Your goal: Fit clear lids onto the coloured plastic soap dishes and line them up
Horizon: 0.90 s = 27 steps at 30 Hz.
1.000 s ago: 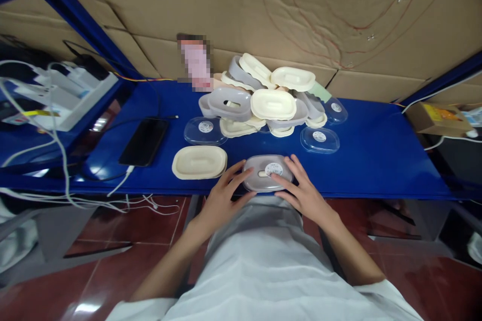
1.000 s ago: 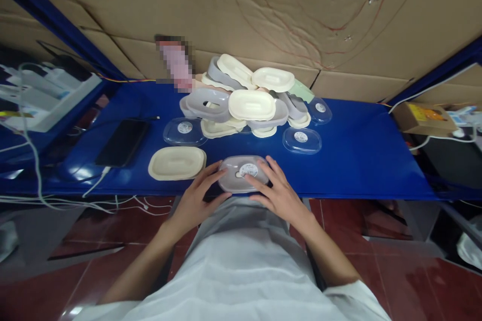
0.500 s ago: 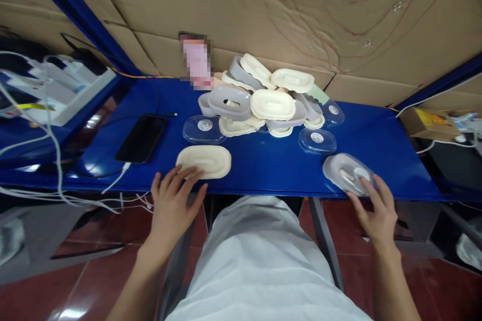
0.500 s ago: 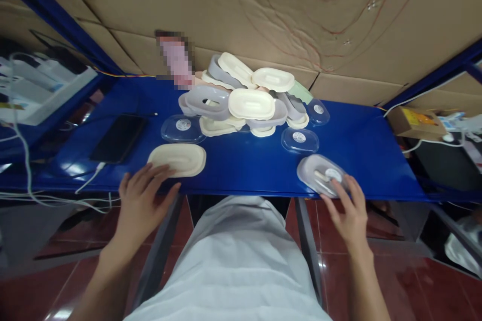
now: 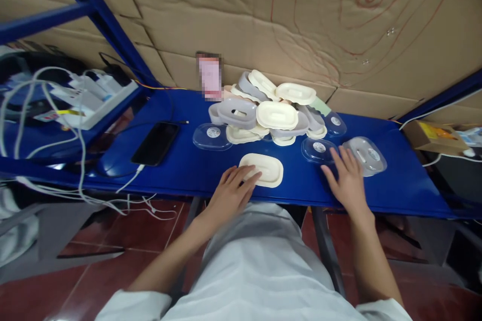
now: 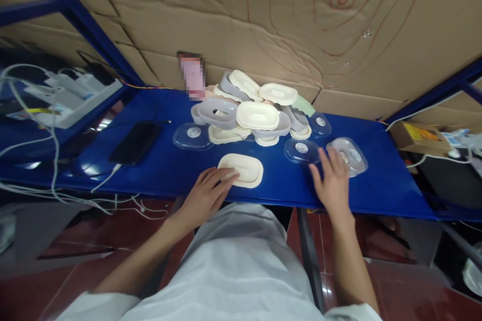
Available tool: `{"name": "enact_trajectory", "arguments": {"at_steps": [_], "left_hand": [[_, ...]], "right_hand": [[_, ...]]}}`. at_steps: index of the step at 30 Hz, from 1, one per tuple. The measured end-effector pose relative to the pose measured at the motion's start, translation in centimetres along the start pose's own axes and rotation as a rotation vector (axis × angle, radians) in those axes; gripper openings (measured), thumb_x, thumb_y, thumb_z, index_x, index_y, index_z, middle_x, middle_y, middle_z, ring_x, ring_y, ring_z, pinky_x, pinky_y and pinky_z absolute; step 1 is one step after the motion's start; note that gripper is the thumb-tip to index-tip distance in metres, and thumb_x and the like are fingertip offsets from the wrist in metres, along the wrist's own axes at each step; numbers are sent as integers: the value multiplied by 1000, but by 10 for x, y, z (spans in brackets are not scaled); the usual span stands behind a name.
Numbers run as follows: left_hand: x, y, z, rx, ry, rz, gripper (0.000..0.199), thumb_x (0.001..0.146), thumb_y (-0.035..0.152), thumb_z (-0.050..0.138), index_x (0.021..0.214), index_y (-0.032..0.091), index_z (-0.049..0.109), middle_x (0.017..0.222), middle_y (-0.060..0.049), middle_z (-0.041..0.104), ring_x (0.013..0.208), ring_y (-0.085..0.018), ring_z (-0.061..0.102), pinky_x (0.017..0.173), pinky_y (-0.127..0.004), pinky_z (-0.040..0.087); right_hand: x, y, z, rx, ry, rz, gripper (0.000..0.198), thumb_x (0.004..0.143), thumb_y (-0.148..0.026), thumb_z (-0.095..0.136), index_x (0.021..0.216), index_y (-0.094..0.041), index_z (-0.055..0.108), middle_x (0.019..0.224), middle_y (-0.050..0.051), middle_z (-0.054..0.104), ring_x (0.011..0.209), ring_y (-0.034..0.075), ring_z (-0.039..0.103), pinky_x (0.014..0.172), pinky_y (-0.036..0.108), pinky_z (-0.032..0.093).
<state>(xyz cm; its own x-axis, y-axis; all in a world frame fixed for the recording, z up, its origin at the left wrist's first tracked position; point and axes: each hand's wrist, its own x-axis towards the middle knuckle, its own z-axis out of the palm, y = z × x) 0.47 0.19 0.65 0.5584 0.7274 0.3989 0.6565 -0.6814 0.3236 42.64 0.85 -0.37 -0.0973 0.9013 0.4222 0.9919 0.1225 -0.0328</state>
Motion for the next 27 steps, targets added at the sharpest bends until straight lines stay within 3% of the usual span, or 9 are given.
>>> {"name": "enact_trajectory", "arguments": {"at_steps": [3, 6, 9, 14, 18, 21, 24, 27], "left_hand": [[-5, -8, 4, -2, 42, -51, 44, 110, 19, 53, 152, 25, 60, 159, -14, 61, 148, -32, 57, 123, -60, 47], [-11, -11, 4, -35, 67, -29, 36, 109, 20, 56, 143, 26, 68, 147, -11, 70, 145, -30, 60, 118, -54, 54], [-12, -8, 5, -80, 100, 28, 27, 108, 18, 59, 130, 25, 74, 134, -8, 77, 136, -28, 66, 110, -48, 60], [-9, -3, 7, -85, 116, 64, 20, 108, 20, 63, 122, 25, 77, 126, -7, 80, 129, -27, 70, 101, -46, 60], [-9, -1, 9, -102, 121, 50, 20, 109, 21, 63, 122, 26, 77, 126, -6, 80, 129, -27, 69, 102, -45, 58], [-14, -1, 12, -110, 112, 38, 21, 108, 22, 63, 124, 26, 76, 128, -7, 79, 131, -26, 68, 105, -45, 57], [-18, -13, 10, -157, 101, 21, 29, 109, 22, 59, 135, 28, 73, 138, -9, 75, 133, -26, 67, 109, -45, 56], [-4, -39, -6, -124, 93, -1, 38, 109, 27, 54, 145, 29, 66, 154, -12, 66, 144, -29, 61, 117, -52, 52]], "right_hand": [[4, -37, 9, 104, 5, -43, 59, 110, -49, 52, 163, -26, 51, 164, 14, 55, 153, 38, 47, 123, 64, 41], [0, -59, 11, 200, 25, -77, 43, 110, -41, 55, 150, -29, 66, 148, 12, 67, 139, 34, 59, 117, 59, 46], [-3, -71, 8, 294, 42, -117, 38, 111, -35, 53, 144, -30, 70, 135, 11, 71, 133, 30, 64, 119, 56, 45], [2, -82, 3, 315, -41, -111, 53, 109, -51, 57, 157, -29, 58, 161, 15, 56, 157, 39, 46, 120, 62, 46], [6, -94, -1, 418, -12, -74, 48, 111, -46, 55, 157, -31, 58, 159, 10, 61, 153, 32, 52, 122, 56, 48], [10, -105, -2, 435, -41, -124, 46, 112, -43, 54, 156, -31, 60, 161, 8, 61, 155, 30, 51, 123, 53, 47], [15, -109, -2, 349, 3, -130, 43, 111, -43, 54, 151, -31, 64, 158, 10, 64, 153, 33, 53, 124, 56, 44], [12, -105, -1, 270, 48, -71, 42, 113, -39, 50, 152, -30, 64, 162, 12, 59, 157, 35, 48, 128, 64, 34]]}}
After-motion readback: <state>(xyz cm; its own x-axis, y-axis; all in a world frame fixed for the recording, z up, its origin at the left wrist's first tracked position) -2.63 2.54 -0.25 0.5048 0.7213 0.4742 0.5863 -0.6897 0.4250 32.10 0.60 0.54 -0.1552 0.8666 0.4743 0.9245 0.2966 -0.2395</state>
